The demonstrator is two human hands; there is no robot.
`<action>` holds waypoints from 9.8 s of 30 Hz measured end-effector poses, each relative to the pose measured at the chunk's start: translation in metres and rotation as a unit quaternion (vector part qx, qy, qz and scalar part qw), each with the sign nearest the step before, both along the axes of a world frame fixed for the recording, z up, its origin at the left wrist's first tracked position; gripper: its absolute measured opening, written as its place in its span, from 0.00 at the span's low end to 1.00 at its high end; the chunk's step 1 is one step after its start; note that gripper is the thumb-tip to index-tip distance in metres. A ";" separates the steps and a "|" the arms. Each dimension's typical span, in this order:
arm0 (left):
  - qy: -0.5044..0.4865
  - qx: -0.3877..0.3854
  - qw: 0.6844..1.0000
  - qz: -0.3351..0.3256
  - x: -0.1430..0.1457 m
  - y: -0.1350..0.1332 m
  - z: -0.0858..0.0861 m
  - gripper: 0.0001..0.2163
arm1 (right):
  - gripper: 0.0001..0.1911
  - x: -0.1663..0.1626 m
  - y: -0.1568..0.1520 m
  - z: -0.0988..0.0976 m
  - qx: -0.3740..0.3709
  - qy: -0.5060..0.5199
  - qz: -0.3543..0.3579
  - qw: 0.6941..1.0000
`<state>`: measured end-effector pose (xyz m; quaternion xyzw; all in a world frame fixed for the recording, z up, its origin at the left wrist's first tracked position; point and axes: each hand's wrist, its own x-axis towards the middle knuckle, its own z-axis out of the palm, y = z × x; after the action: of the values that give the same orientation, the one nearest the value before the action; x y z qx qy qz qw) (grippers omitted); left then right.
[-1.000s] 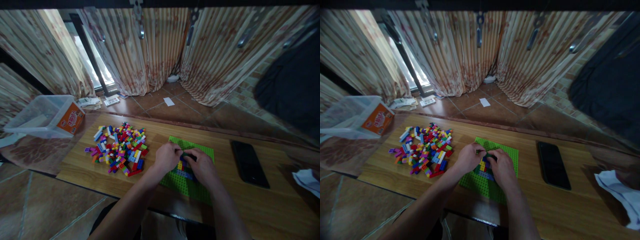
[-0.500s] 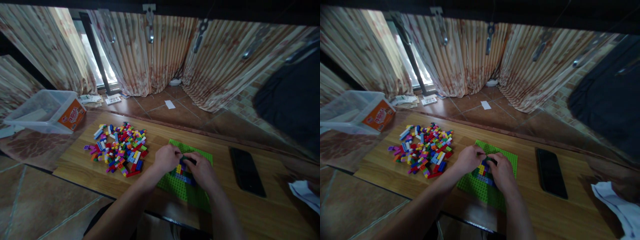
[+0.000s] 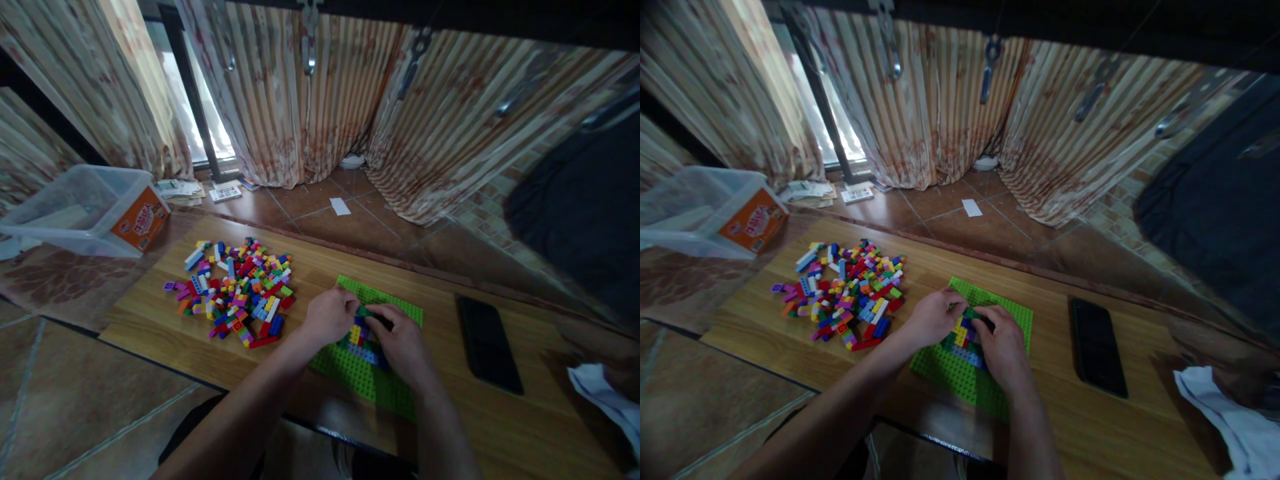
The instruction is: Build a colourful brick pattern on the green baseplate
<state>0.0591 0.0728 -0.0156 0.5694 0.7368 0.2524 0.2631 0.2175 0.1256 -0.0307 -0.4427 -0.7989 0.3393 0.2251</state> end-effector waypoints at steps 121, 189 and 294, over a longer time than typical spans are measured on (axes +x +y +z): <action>-0.296 0.169 0.928 0.152 -0.044 -0.034 0.002 0.10 | 0.23 -0.010 -0.003 -0.015 0.023 -0.027 -0.076 0.996; -0.247 0.144 0.948 0.137 -0.019 -0.033 -0.024 0.05 | 0.13 0.010 0.007 0.016 0.010 0.121 -0.080 0.989; -0.148 0.081 0.983 0.072 0.012 -0.035 -0.003 0.13 | 0.19 0.013 -0.015 0.013 -0.012 -0.053 0.048 0.997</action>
<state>0.0713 0.0379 -0.0186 0.4904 0.7059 0.4113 0.3034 0.2303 0.1102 -0.0175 -0.4241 -0.8257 0.3356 0.1602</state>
